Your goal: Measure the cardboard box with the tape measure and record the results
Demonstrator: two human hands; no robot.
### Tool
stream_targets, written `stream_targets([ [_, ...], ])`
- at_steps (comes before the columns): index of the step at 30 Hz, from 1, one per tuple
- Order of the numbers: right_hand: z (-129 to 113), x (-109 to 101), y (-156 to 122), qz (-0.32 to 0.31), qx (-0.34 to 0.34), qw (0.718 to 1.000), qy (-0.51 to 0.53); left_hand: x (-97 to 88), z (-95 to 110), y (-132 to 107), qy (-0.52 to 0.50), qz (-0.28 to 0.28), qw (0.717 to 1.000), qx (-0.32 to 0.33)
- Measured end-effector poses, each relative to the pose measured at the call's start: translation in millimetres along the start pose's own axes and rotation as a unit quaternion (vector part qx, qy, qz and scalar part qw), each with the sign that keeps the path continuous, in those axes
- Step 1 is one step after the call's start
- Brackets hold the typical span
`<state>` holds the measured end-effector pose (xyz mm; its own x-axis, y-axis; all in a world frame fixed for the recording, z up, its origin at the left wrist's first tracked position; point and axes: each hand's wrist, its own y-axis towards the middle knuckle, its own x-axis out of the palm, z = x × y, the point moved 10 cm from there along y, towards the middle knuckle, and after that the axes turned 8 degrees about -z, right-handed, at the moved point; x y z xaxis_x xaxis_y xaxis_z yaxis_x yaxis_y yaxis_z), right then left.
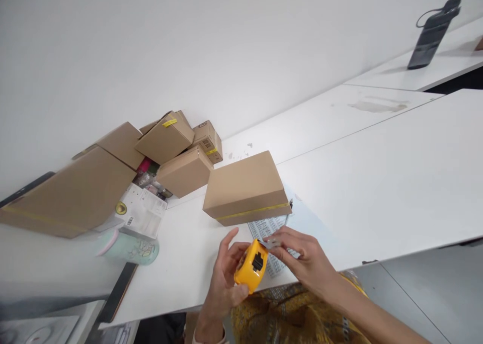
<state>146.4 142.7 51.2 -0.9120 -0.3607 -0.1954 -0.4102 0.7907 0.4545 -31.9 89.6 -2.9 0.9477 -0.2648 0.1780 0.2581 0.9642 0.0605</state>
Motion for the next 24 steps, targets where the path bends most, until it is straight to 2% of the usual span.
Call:
stream_targets([
  [2,10.1,-0.6,-8.9,0.014,0.000,0.999,-0.044,-0.8,18.1,3.8,0.027,0.004,0.999,0.028],
  [5,54.5,-20.2,-18.3,0.044,0.079,0.984,-0.151,-17.6,58.7,13.6,0.134,0.066,0.983,0.105],
  [8,98.2,-31.4,-19.8,0.028,0.134,0.948,-0.288,-37.3,109.0,35.7,0.293,0.152,0.922,0.202],
  [11,126.2,-14.3,-15.5,-0.053,0.148,0.903,-0.401,-53.3,134.8,77.5,0.390,0.191,0.871,0.230],
  [14,136.8,5.5,-13.1,-0.105,0.158,0.855,-0.482,-62.9,136.4,116.7,0.470,0.200,0.828,0.229],
  [17,140.6,8.9,-13.0,-0.111,0.196,0.831,-0.508,-68.7,116.4,141.5,0.535,0.188,0.803,0.186],
  [21,148.0,-1.9,-17.2,-0.117,0.270,0.819,-0.493,-75.8,94.2,147.1,0.565,0.168,0.796,0.136],
  [24,151.8,-13.0,-21.4,-0.118,0.317,0.806,-0.486,-67.8,82.4,147.2,0.600,0.080,0.789,0.105],
])
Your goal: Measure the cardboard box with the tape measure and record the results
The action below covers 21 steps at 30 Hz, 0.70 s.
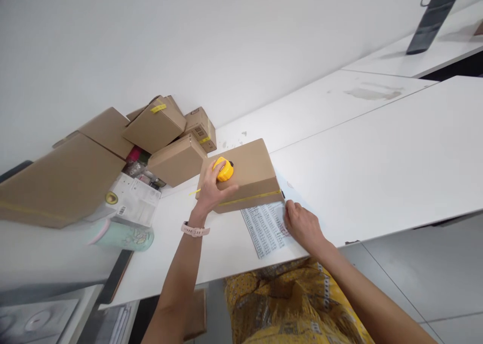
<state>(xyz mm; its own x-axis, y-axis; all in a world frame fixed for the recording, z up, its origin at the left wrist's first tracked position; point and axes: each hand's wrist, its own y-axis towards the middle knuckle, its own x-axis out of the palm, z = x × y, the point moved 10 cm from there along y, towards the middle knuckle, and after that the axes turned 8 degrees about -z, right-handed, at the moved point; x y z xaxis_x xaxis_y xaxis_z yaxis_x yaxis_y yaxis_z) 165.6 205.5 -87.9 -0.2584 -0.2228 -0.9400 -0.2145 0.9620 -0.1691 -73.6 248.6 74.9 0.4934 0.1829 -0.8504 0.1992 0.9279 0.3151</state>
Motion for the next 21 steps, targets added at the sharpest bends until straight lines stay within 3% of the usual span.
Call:
stream_targets([
  [2,6.6,-1.4,-0.4,-0.006,0.020,1.000,-0.001,6.4,5.0,-3.0,0.028,-0.044,0.998,0.019],
  [4,11.4,-2.1,-1.3,-0.008,0.034,0.999,-0.004,9.4,8.0,-5.0,0.058,-0.050,0.997,0.019],
  [11,20.5,-0.7,-4.7,0.012,0.021,1.000,0.014,19.1,12.3,4.5,0.093,0.052,0.993,-0.042],
  [16,32.4,-6.7,-9.4,0.053,-0.034,0.988,0.141,23.3,26.2,19.6,0.100,0.084,0.989,-0.068],
  [18,44.4,-6.7,-15.2,0.052,-0.035,0.970,0.235,24.1,42.4,8.9,0.097,0.105,0.989,-0.044],
  [21,59.4,-12.4,-31.2,0.076,-0.052,0.926,0.366,38.8,76.7,-39.9,0.068,0.131,0.988,0.041],
])
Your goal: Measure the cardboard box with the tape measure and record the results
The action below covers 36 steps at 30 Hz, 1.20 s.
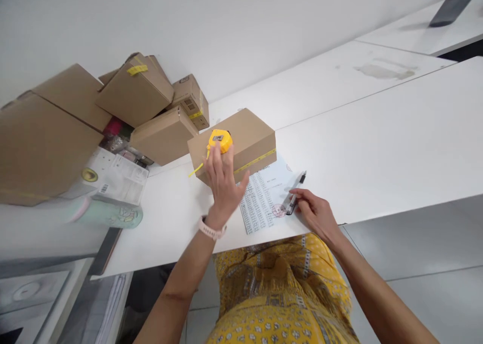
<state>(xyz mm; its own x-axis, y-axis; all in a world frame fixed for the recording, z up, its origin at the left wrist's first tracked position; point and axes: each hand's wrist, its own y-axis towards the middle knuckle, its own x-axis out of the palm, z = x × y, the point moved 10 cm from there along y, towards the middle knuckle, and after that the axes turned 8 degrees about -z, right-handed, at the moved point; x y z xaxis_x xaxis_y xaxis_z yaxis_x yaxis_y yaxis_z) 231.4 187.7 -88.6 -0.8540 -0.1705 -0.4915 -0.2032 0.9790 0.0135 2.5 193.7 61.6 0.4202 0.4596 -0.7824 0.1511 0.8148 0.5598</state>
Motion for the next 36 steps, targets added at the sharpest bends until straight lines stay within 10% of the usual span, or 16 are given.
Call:
stream_targets([
  [5,-13.9,-37.6,-32.4,0.136,-0.042,0.989,-0.037,32.4,48.0,-121.3,-0.067,-0.079,0.991,0.090],
  [9,-21.0,-63.6,-57.0,0.282,0.022,0.957,-0.069,56.7,50.2,-169.4,-0.044,-0.146,0.985,0.076],
  [12,-19.5,-51.8,-51.3,0.257,0.047,0.963,0.070,68.7,53.3,-172.8,0.003,-0.189,0.978,0.093],
  [17,-27.1,15.4,-14.0,0.042,0.012,0.941,0.337,80.4,59.4,-165.9,0.084,-0.213,0.969,0.096],
  [36,-15.2,32.6,-14.7,0.044,0.027,0.990,0.131,84.3,56.9,-165.7,0.064,-0.219,0.972,0.048],
])
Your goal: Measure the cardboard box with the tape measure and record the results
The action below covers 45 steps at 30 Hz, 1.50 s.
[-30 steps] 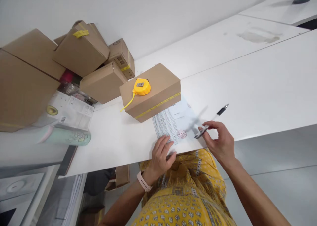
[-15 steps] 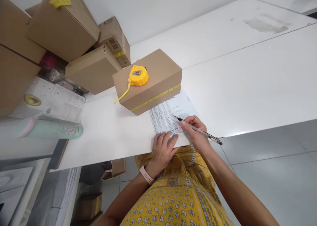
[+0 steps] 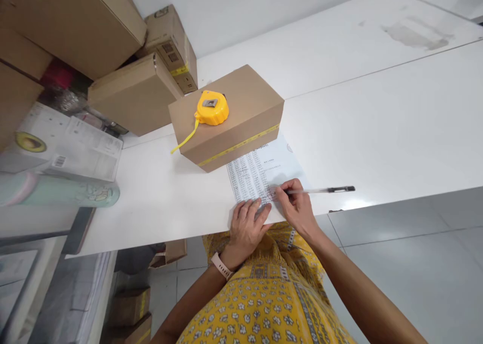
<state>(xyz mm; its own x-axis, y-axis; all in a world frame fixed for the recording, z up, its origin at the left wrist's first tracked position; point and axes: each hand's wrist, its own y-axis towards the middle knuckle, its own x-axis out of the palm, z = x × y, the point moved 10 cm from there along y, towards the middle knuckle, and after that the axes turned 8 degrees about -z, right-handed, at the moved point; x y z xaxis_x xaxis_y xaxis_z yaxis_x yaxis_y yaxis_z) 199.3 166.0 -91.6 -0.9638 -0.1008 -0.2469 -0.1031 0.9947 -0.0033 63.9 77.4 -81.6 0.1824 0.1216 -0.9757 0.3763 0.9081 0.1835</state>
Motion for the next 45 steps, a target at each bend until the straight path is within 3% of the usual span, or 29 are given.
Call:
stream_targets([
  [6,-1.3,7.7,0.8,-0.035,-0.009,0.999,0.009,0.2,-0.1,-0.1,-0.005,-0.006,1.000,0.004],
  [14,0.1,12.7,-6.8,-0.047,-0.015,0.998,-0.040,-1.0,1.0,-3.2,-0.003,0.032,0.999,0.005],
  [23,-11.2,16.4,-5.3,-0.067,-0.068,0.992,-0.081,-5.1,2.7,-3.4,0.029,0.055,0.998,0.008],
  [45,-10.6,17.9,-5.9,-0.067,-0.082,0.990,-0.097,-3.3,4.9,-3.4,0.080,0.033,0.996,0.011],
])
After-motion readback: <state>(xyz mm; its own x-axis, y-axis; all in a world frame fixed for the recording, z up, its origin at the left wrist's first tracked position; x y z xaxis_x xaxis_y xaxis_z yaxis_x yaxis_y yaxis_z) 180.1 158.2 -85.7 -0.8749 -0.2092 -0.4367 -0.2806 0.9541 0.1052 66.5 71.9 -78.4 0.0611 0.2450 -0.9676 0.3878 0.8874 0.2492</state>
